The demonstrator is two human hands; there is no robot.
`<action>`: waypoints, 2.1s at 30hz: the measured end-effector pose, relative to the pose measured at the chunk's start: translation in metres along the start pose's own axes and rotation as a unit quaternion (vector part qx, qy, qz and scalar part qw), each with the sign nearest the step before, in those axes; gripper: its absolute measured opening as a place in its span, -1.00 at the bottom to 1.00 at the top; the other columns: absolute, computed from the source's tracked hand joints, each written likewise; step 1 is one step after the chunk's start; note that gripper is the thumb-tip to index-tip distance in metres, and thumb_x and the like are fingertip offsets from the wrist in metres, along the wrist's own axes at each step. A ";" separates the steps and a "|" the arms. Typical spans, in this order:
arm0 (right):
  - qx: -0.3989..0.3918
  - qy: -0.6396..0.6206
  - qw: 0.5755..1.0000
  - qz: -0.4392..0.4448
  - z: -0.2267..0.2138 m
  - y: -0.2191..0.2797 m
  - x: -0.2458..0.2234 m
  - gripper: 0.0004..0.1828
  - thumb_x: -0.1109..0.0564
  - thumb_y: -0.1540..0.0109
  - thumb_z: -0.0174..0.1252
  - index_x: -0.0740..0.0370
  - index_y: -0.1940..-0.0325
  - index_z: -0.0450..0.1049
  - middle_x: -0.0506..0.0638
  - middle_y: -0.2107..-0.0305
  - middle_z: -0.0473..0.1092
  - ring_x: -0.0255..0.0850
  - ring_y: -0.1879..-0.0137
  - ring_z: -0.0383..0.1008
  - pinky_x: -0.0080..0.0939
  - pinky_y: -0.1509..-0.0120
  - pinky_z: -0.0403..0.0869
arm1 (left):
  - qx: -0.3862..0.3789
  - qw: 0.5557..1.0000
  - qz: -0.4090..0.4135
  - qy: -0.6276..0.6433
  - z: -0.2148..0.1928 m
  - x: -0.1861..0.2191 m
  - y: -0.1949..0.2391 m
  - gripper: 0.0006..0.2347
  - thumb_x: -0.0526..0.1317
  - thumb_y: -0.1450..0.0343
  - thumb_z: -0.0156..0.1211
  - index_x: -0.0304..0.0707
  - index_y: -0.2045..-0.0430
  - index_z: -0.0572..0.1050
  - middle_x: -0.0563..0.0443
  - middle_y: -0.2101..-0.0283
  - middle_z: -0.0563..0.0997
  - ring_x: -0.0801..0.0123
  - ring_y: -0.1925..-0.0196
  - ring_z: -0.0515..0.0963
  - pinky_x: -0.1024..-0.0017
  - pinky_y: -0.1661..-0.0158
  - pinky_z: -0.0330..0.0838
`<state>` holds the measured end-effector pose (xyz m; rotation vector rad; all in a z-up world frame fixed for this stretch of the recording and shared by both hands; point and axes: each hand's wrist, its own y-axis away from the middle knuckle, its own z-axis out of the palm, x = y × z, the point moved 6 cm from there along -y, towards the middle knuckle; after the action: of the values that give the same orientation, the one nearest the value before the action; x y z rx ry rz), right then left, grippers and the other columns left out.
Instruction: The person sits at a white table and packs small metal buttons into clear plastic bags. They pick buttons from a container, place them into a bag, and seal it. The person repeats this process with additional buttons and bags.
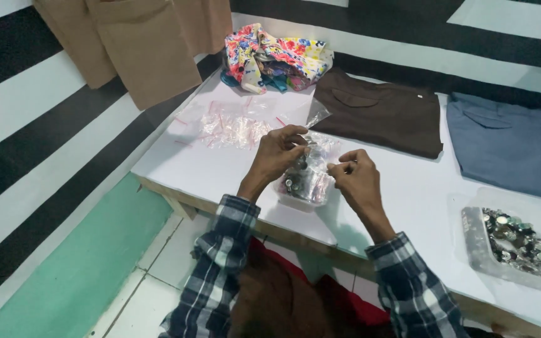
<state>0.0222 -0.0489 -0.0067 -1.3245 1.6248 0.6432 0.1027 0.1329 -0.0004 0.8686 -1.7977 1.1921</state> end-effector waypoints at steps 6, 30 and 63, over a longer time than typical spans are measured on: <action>0.014 0.144 0.989 -0.039 0.024 0.011 -0.002 -0.53 -0.03 -0.25 0.19 0.35 -0.08 0.31 0.26 0.24 0.55 0.19 0.11 0.59 0.14 0.12 0.50 | 0.014 0.995 0.006 -0.095 0.009 -0.039 -0.020 -0.65 -0.28 -0.29 0.37 -0.16 0.02 0.56 -0.23 0.08 0.66 -0.08 0.11 0.69 0.15 0.06 0.59; -0.101 0.423 0.888 -0.150 0.065 -0.004 0.025 -0.30 -0.28 -0.43 -0.56 0.10 -0.55 -0.03 0.16 -0.48 -0.03 0.01 -0.60 -0.14 0.26 -0.48 0.03 | -0.042 0.893 0.071 -0.442 0.048 -0.078 0.000 -0.61 -0.13 -0.55 -0.24 -0.10 -0.31 0.24 -0.23 -0.30 0.36 -0.04 -0.40 0.30 -0.02 -0.37 0.05; -0.094 0.419 0.888 -0.166 0.067 -0.009 0.037 -0.32 -0.24 -0.44 -0.53 0.10 -0.54 0.04 0.15 -0.47 0.03 0.01 -0.59 -0.09 0.21 -0.45 0.11 | -0.023 0.904 0.030 -0.425 0.050 -0.075 0.006 -0.63 -0.09 -0.53 -0.24 0.00 -0.24 0.31 -0.13 -0.31 0.40 0.06 -0.43 0.29 0.07 -0.43 -0.01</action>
<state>0.0519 -0.0134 -0.0681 -2.1562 1.9359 -0.0213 0.1196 0.0959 -0.0814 1.4606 -2.5297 0.8382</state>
